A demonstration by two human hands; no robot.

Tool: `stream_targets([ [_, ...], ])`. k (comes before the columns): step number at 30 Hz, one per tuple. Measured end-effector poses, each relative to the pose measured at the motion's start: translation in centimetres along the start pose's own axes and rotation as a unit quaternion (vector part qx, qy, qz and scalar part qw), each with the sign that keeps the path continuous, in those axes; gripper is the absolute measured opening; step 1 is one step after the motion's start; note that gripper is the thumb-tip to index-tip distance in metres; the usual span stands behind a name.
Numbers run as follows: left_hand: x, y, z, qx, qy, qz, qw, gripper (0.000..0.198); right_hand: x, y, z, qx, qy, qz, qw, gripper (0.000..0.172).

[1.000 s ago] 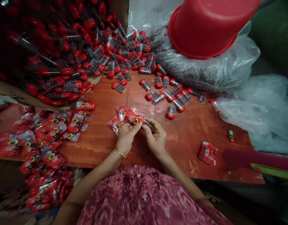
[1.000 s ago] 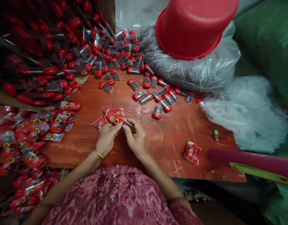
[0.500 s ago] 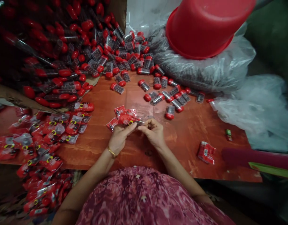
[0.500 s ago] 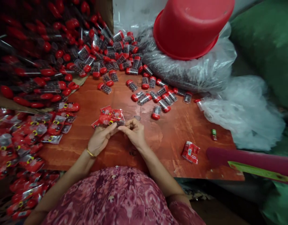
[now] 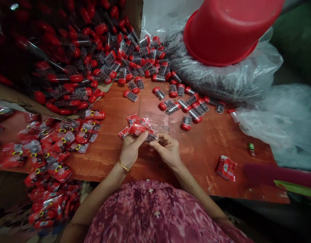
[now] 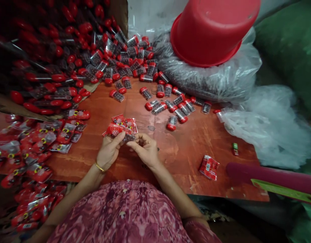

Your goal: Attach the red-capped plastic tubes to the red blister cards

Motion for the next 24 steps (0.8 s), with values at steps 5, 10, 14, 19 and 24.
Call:
stream_targets([
  [5,0.9,-0.4,1.2,0.064,0.050,-0.049,0.995,0.023,-0.3,-0.1,0.1,-0.014,-0.003,-0.005,1.000,0.031],
  [10,0.4,-0.1,-0.9,0.043,-0.003,-0.109,0.993,0.029,0.4,1.0,0.5,0.025,-0.128,-0.102,0.986,0.031],
  [14,-3.5,1.2,-8.2,-0.126,-0.108,-0.028,0.986,0.029,2.8,3.0,-4.0,-0.012,-0.392,-0.209,0.896,0.025],
  [19,-5.7,1.1,-11.6,-0.194,-0.106,0.044,0.974,0.052,1.8,4.4,-10.7,-0.069,-0.662,-0.147,0.732,0.037],
  [24,-3.4,2.5,-4.9,-0.094,0.351,0.093,0.927,0.035,-0.3,3.0,-8.9,-0.080,-0.702,-0.123,0.697,0.046],
])
Point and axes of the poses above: each hand's wrist, its own y-axis towards the middle knuckle, its own z-axis out of the palm, x = y × z, the point moved 6 cm from there along y, towards the middle knuckle, and after that the axes turned 8 degrees about -z, right-handed, at the moved point
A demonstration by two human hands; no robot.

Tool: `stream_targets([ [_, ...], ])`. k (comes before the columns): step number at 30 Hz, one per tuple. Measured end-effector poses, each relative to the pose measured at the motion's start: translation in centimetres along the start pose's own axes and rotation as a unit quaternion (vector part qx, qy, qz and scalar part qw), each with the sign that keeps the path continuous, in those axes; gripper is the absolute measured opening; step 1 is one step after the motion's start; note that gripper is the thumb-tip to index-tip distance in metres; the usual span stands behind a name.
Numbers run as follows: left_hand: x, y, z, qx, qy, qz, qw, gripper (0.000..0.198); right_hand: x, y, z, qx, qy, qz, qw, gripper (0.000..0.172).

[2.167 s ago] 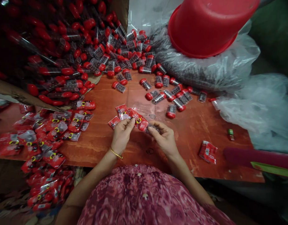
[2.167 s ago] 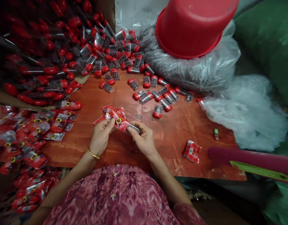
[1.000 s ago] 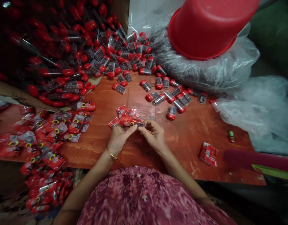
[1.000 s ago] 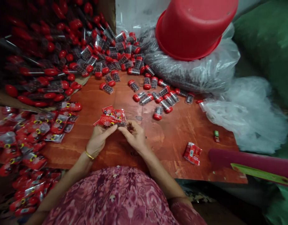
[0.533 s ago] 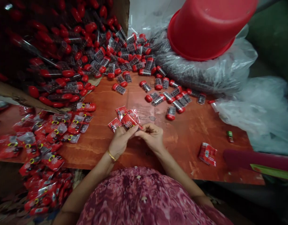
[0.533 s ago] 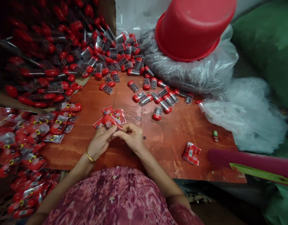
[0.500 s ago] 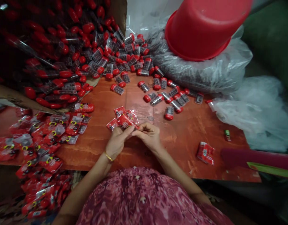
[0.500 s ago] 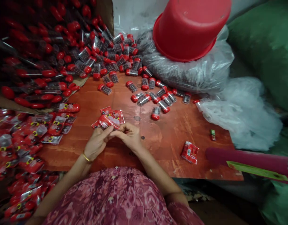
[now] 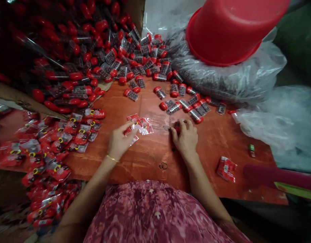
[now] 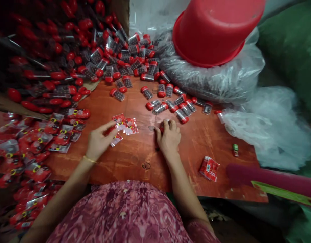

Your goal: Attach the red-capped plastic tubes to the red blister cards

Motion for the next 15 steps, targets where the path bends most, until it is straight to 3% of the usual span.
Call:
stream_targets([
  [2,-0.8,0.7,2.0,0.005,0.182,0.091,0.979,0.028,1.1,-0.4,0.0,-0.012,0.004,-0.001,1.000,0.047],
  [5,-0.4,2.1,2.9,0.005,0.331,0.125,0.935,0.017,1.8,-0.5,-0.3,-0.039,0.031,-0.020,0.999,0.041],
  [10,0.2,3.0,2.8,-0.010,0.363,0.142,0.921,0.019,2.4,-0.1,-1.2,-0.081,0.088,-0.055,0.991,0.029],
  [15,-0.5,3.1,3.0,-0.027,0.353,0.151,0.923,0.020,5.8,-0.1,-2.6,-0.101,0.171,-0.108,0.974,0.019],
])
Point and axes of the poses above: each hand's wrist, its own y-axis towards the middle knuckle, its own z-axis out of the palm, x = y × z, the point moved 6 cm from there along y, towards the middle knuckle, and after that the axes turned 8 degrees about -z, right-handed, at the moved point
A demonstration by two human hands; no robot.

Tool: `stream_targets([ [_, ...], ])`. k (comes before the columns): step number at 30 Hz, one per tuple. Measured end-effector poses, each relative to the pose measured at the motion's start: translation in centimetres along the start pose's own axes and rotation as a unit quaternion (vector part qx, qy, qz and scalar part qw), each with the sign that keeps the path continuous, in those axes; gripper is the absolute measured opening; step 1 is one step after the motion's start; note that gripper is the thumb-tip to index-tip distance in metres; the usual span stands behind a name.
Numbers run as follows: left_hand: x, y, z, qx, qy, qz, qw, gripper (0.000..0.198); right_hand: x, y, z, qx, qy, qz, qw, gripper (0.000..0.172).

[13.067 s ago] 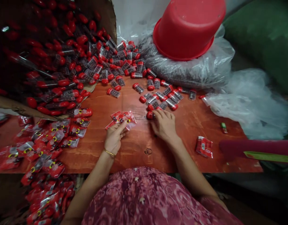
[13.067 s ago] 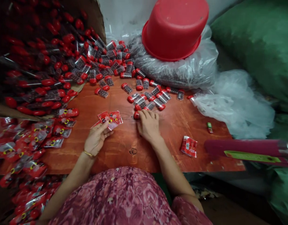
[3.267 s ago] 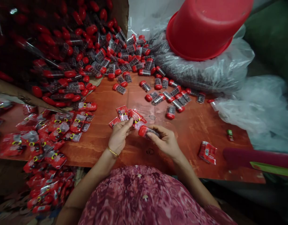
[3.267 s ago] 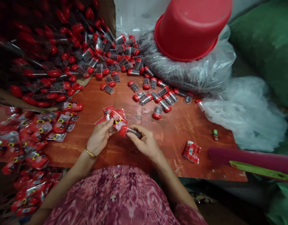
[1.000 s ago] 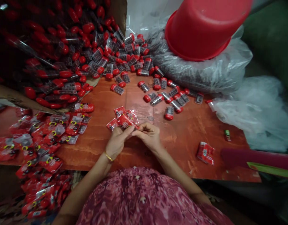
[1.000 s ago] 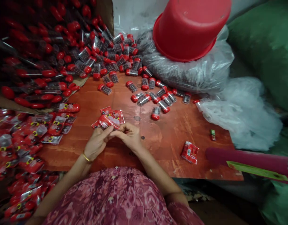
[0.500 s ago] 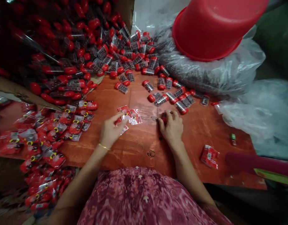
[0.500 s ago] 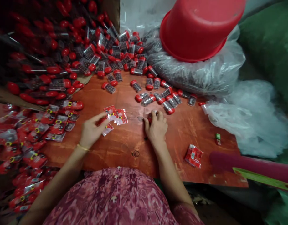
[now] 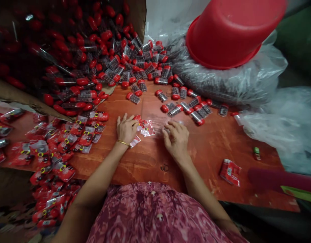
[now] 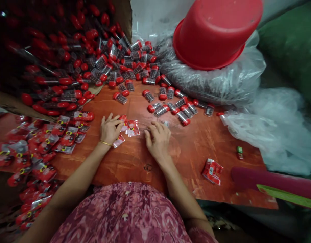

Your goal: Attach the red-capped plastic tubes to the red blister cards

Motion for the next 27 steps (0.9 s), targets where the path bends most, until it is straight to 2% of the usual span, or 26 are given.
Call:
stream_targets([
  [4,0.1,0.2,-0.2,0.005,0.000,0.010,1.000,0.020,1.5,0.1,0.8,0.009,0.054,-0.010,0.998,0.017],
  [9,0.7,0.5,-0.1,0.007,-0.014,-0.009,1.000,0.015,1.1,-0.1,1.3,0.000,0.087,-0.013,0.996,0.017],
  [12,0.6,0.6,-0.3,0.001,-0.066,-0.031,0.997,0.014,1.0,0.0,1.3,0.001,0.133,0.012,0.991,0.018],
  [14,0.2,0.2,-0.8,-0.014,-0.111,-0.050,0.992,0.016,1.2,0.0,1.6,0.006,0.204,0.056,0.977,0.019],
  [16,-0.6,-0.5,-1.6,-0.036,-0.151,-0.054,0.986,0.018,1.5,0.0,2.5,0.021,0.314,0.125,0.941,0.024],
  [20,-3.1,-2.3,-2.6,-0.044,-0.229,-0.027,0.972,0.018,2.8,0.4,4.5,0.037,0.520,0.224,0.824,0.031],
  [22,-3.6,-3.1,-2.8,-0.046,-0.302,-0.036,0.952,0.023,2.9,0.7,4.6,0.016,0.544,0.239,0.804,0.029],
  [24,-3.3,-3.7,-2.6,-0.030,-0.400,-0.092,0.911,0.032,2.7,0.8,4.0,-0.008,0.521,0.238,0.820,0.029],
  [25,-3.0,-4.0,-2.1,0.003,-0.448,-0.135,0.884,0.035,2.6,0.8,3.6,-0.018,0.499,0.231,0.835,0.029],
  [27,-2.9,-4.7,-0.5,0.120,-0.519,-0.224,0.816,0.038,2.4,0.5,2.8,-0.036,0.449,0.210,0.868,0.031],
])
Point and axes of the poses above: each hand's wrist, its own y-axis towards the middle knuckle, its own z-axis out of the palm, x = y × z, the point moved 6 cm from there along y, towards the middle knuckle, and after that the axes turned 8 degrees about -z, right-handed, at the moved point
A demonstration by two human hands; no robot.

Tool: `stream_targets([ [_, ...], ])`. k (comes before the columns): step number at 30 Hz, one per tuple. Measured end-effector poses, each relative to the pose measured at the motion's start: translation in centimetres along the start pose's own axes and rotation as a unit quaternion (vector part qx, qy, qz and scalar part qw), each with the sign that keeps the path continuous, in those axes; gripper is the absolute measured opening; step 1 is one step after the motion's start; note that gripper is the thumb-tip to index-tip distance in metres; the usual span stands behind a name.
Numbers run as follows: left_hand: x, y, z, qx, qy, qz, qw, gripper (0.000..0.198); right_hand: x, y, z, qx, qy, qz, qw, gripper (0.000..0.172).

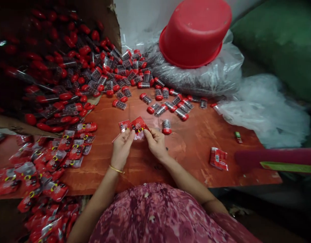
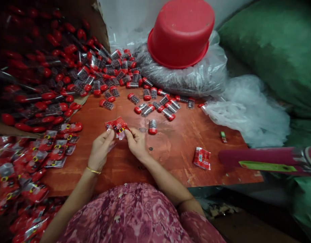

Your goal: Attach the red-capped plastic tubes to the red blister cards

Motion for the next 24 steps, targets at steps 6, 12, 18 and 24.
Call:
stream_targets([
  [6,1.5,-1.2,1.9,0.075,-0.164,-0.167,0.969,0.043,0.4,-0.7,-0.9,-0.008,-0.099,-0.088,0.991,0.028],
  [12,0.7,-0.6,1.9,0.024,-0.126,-0.117,0.985,0.043,0.2,-1.0,-0.4,0.037,-0.128,-0.101,0.986,0.030],
  [18,0.6,0.1,0.5,-0.012,-0.136,-0.126,0.983,0.043,1.1,2.3,-6.2,0.175,-0.322,-0.209,0.907,0.025],
  [24,1.3,0.0,1.4,0.027,-0.173,-0.165,0.971,0.036,-2.1,4.9,-11.0,0.360,-0.489,-0.232,0.760,0.032],
])
Point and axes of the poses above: each hand's wrist, its own y-axis towards the middle knuckle, its own z-axis out of the palm, x = y × z, the point moved 6 cm from there along y, towards the middle knuckle, and after that the axes turned 8 degrees about -z, right-handed, at the moved point
